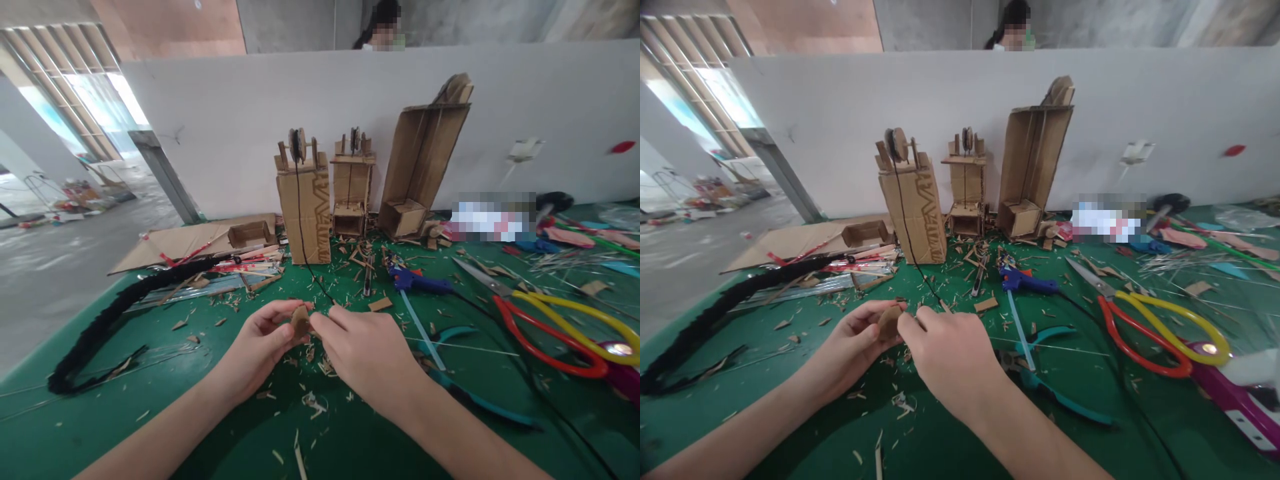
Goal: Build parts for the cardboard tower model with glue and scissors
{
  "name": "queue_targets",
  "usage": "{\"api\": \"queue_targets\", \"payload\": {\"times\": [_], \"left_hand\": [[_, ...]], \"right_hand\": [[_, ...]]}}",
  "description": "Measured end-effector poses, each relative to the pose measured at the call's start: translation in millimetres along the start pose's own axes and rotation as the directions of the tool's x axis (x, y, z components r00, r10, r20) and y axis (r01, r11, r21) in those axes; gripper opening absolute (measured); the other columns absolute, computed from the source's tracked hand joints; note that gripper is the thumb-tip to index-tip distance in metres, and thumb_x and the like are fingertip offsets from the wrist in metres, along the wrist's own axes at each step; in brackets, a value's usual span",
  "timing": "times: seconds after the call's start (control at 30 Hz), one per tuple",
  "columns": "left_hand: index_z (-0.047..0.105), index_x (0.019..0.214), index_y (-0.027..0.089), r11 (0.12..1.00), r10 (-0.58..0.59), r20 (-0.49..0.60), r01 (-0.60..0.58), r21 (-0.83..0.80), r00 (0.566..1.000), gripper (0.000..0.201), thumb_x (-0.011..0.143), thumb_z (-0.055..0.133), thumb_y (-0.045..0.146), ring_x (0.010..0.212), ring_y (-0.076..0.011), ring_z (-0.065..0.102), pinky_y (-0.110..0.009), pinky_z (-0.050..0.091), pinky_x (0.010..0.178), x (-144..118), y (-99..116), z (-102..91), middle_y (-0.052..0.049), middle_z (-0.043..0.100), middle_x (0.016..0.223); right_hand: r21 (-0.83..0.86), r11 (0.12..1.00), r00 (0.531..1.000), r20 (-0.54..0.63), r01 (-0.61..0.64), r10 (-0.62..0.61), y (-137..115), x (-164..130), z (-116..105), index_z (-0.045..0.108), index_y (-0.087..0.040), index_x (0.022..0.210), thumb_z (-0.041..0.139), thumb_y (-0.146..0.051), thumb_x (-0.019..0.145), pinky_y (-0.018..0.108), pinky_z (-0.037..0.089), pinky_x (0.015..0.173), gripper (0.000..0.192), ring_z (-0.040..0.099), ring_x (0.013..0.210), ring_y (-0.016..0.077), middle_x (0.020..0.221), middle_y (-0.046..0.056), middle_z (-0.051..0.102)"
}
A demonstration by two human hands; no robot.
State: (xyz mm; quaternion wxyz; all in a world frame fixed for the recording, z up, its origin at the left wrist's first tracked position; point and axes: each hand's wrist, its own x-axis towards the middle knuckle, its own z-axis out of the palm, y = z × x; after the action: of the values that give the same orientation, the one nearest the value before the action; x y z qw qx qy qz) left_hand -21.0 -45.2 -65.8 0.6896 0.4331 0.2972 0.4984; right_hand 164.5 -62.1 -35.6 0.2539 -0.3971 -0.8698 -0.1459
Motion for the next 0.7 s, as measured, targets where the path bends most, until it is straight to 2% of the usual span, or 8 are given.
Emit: {"api": "queue_targets", "payload": {"times": [0.1,0.2,0.3,0.37,0.5,0.7], "left_hand": [[0.07,0.096,0.023,0.998,0.039,-0.015,-0.039,0.045,0.999,0.03,0.067,0.078,0.029,0.094,-0.0167,0.063,-0.032,0.051,0.088,-0.5,-0.2,0.7,-0.002,0.071,0.102],[0.07,0.094,0.023,0.983,0.1,-0.037,-0.093,0.161,0.994,0.028,0.067,0.078,0.026,0.093,-0.0165,0.065,-0.031,0.051,0.089,-1.1,0.3,-0.7,-0.003,0.071,0.103],[0.07,0.097,0.024,0.938,0.158,-0.018,-0.144,0.316,0.987,0.03,0.068,0.077,0.019,0.092,-0.0175,0.067,-0.029,0.053,0.084,-2.5,3.9,-0.4,-0.004,0.072,0.104],[0.071,0.096,0.024,0.895,0.199,0.009,-0.186,0.405,0.98,0.033,0.065,0.077,0.014,0.089,-0.018,0.068,-0.027,0.055,0.079,-4.3,8.5,2.7,-0.004,0.073,0.1],[0.073,0.092,0.026,0.824,0.309,0.085,-0.311,0.474,0.947,0.039,0.06,0.078,0.005,0.087,-0.016,0.069,-0.022,0.055,0.078,-8.4,18.1,12.1,-0.002,0.074,0.095],[0.072,0.094,0.027,0.806,0.377,0.096,-0.377,0.456,0.921,0.043,0.06,0.076,0.001,0.087,-0.0155,0.07,-0.02,0.057,0.075,-11.1,20.7,18.6,-0.001,0.074,0.098]], "right_hand": [[0.048,0.998,0.999,0.026,-0.027,0.026,-2.1,1.3,-0.7,0.06,-0.018,0.085,0.045,-0.011,0.085,0.029,0.018,0.045,0.016,0.044,0.048,0.0121,0.064,-0.001,0.055],[0.159,0.979,0.988,0.113,-0.127,0.11,-3.9,2.9,-2.4,0.06,-0.019,0.085,0.044,-0.013,0.086,0.029,0.019,0.045,0.017,0.048,0.051,0.0126,0.068,0.0,0.058],[0.344,0.897,0.954,0.207,-0.278,0.216,-3.2,3.3,-5.2,0.059,-0.021,0.089,0.043,-0.014,0.088,0.027,0.026,0.049,0.018,0.053,0.06,0.0131,0.075,-0.001,0.063],[0.459,0.82,0.934,0.264,-0.342,0.242,-1.7,3.1,-8.0,0.058,-0.024,0.089,0.042,-0.016,0.09,0.026,0.03,0.051,0.018,0.053,0.061,0.0122,0.074,-0.002,0.063],[0.564,0.752,0.933,0.306,-0.34,0.192,0.5,3.7,-14.8,0.053,-0.023,0.079,0.04,-0.019,0.092,0.026,0.032,0.053,0.02,0.05,0.059,0.0114,0.069,-0.003,0.06],[0.595,0.74,0.945,0.264,-0.315,0.191,-2.1,4.4,-17.6,0.053,-0.025,0.085,0.041,-0.016,0.092,0.026,0.032,0.054,0.017,0.049,0.061,0.0108,0.074,-0.004,0.06]]}}
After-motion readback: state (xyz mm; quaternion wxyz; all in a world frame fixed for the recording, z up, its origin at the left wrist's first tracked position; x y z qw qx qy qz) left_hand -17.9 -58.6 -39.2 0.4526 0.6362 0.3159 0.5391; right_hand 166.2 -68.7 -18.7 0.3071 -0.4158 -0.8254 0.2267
